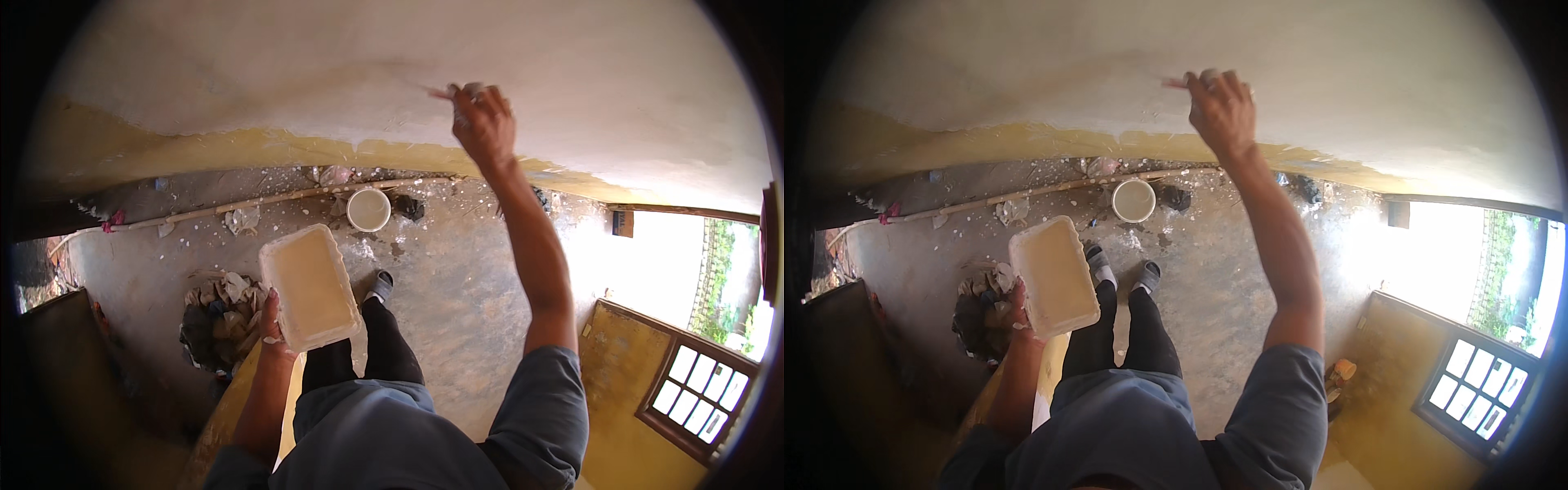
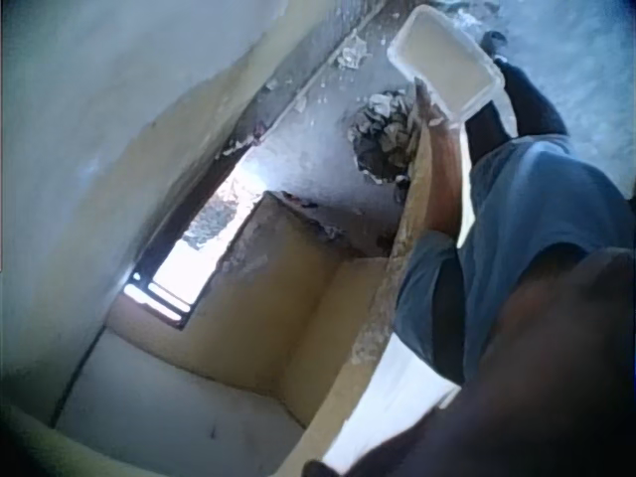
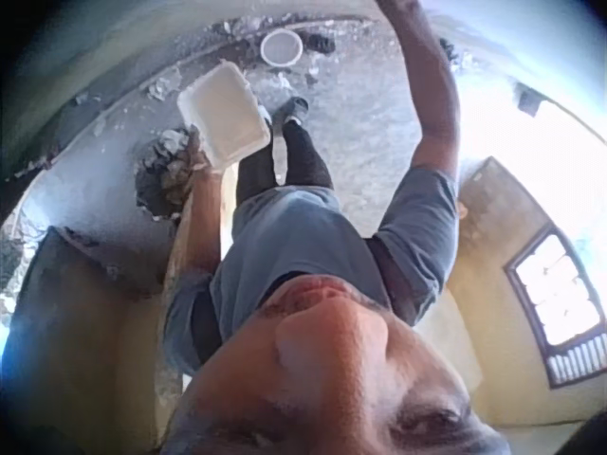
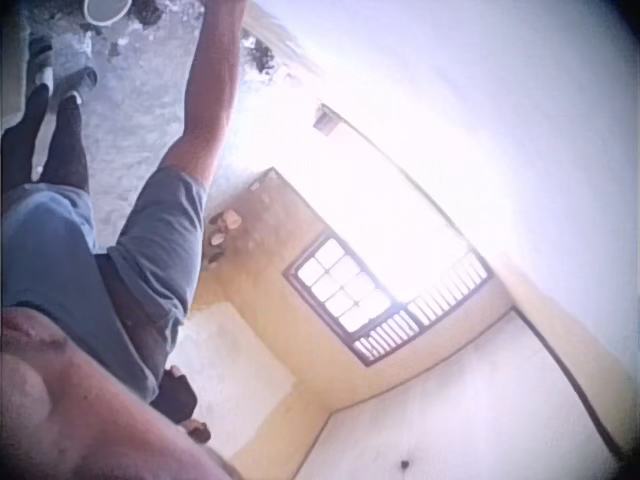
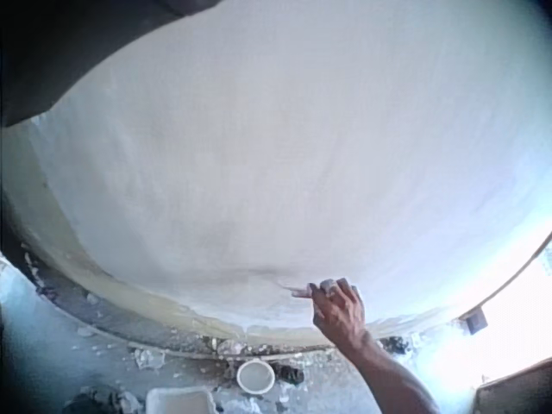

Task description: The person applies a patching compound to a damaged wall using a putty knife and a plastic tray.

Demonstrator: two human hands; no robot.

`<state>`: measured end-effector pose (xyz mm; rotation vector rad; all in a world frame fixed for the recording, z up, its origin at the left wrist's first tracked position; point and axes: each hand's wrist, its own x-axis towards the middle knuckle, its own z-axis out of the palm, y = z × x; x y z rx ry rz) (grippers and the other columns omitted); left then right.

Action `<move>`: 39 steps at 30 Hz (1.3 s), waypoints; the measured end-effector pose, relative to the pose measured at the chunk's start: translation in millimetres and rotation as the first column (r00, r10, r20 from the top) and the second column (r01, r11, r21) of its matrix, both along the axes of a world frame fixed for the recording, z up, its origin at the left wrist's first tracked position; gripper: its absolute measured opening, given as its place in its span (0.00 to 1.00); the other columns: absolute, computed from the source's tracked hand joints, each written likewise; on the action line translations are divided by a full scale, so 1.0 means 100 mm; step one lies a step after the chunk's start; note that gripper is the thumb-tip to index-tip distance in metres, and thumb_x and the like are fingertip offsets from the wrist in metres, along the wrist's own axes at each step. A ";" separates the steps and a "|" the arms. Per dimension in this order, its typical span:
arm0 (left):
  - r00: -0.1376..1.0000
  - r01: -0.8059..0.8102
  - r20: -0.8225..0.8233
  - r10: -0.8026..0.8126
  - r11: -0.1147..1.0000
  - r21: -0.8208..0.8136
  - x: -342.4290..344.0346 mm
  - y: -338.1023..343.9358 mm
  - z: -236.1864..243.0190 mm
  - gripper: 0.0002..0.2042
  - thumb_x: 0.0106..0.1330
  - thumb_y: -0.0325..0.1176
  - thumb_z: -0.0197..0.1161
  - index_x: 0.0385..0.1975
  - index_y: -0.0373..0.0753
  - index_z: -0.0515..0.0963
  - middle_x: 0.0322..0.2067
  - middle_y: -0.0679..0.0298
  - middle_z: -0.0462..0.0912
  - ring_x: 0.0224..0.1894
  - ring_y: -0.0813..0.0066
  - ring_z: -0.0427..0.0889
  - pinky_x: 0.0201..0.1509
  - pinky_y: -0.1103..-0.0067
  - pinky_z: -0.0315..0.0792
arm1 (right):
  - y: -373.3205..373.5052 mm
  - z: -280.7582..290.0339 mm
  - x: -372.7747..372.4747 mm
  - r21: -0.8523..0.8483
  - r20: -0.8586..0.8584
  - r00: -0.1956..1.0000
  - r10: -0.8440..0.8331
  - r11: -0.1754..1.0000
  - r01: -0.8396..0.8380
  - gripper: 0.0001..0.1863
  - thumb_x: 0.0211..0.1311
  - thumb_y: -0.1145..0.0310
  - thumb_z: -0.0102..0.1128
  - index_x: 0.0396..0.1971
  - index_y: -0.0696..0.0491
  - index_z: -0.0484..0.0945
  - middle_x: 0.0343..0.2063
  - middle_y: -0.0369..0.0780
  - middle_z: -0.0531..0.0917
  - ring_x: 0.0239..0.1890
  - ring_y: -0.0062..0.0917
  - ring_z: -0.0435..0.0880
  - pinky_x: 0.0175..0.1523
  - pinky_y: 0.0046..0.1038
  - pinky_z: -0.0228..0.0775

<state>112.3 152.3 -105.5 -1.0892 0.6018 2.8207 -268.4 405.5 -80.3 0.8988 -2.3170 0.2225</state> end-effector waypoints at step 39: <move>0.989 0.071 -0.121 -0.083 0.992 -0.100 0.09 -0.05 -0.52 0.37 0.60 0.52 0.61 0.67 0.43 0.56 0.63 0.59 0.64 0.63 0.57 0.65 0.66 0.59 0.60 | -0.31 -1.38 0.85 -0.510 0.800 0.577 0.161 0.690 0.514 0.08 0.60 0.65 0.62 0.38 0.47 0.84 0.26 0.40 0.85 0.24 0.23 0.82 0.28 0.28 0.71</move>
